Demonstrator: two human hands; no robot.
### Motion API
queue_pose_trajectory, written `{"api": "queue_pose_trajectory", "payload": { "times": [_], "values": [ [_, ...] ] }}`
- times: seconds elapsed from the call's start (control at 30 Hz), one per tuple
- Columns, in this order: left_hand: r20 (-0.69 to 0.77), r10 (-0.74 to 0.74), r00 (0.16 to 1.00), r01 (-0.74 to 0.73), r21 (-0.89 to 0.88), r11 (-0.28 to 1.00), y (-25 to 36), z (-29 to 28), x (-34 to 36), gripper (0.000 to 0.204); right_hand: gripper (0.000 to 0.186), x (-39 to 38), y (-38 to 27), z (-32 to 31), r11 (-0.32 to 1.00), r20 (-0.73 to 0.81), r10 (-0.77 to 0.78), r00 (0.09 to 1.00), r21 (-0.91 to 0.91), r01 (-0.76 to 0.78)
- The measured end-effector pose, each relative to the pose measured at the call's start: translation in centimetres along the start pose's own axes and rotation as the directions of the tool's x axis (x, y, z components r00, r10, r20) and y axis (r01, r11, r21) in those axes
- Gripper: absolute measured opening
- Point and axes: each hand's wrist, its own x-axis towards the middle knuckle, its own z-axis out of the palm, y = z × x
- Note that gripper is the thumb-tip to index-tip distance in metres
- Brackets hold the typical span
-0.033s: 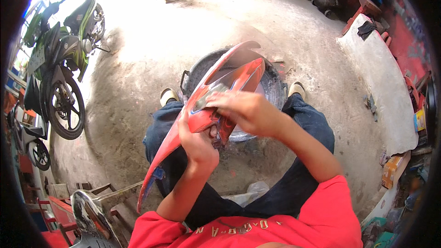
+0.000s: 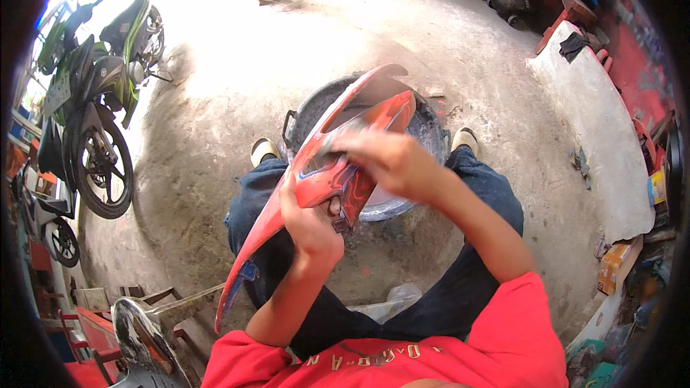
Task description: The person sands a red motorcycle fairing piece using a sanding block, dipping the piece and the block into a bucket of water.
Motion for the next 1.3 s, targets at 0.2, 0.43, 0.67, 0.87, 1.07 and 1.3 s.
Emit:
{"api": "queue_pose_trajectory", "payload": {
  "times": [0.2, 0.43, 0.67, 0.87, 1.07, 1.3],
  "values": [
    [0.029, 0.062, 0.998, -0.062, 0.022, 0.998, 0.2, 0.1, 0.0, 0.044, 0.030, -0.3, -1.1, 0.1, 0.991, 0.002, -0.061, 0.998, -0.116, 0.060],
    [-0.015, 0.018, 1.000, -0.017, 0.046, 0.999, 0.0, 0.3, -0.5, 0.041, 0.034, 0.5, 2.8, -1.7, 0.966, -0.020, 0.114, 0.993, -0.231, -0.116],
    [0.003, 0.005, 1.000, -0.005, -0.059, 0.998, 0.5, 1.0, -0.3, 0.041, 0.031, -0.2, 0.8, -0.9, 0.997, 0.013, 0.075, 0.997, -0.016, -0.074],
    [0.001, 0.026, 1.000, -0.026, 0.014, 1.000, 0.7, 0.1, -0.4, 0.042, 0.028, 0.3, -0.6, -1.6, 0.996, 0.045, 0.081, 0.996, -0.036, -0.079],
    [0.029, -0.038, 0.999, 0.038, -0.003, 0.999, 0.6, 0.7, -0.4, 0.043, 0.032, -0.4, 1.1, -1.5, 0.973, -0.016, 0.135, 0.991, -0.187, -0.135],
    [0.068, 0.010, 0.998, -0.009, -0.019, 1.000, 0.7, 0.4, 0.0, 0.042, 0.031, -0.1, -0.8, -1.8, 0.993, 0.030, 0.058, 0.998, -0.106, -0.054]
  ]
}}
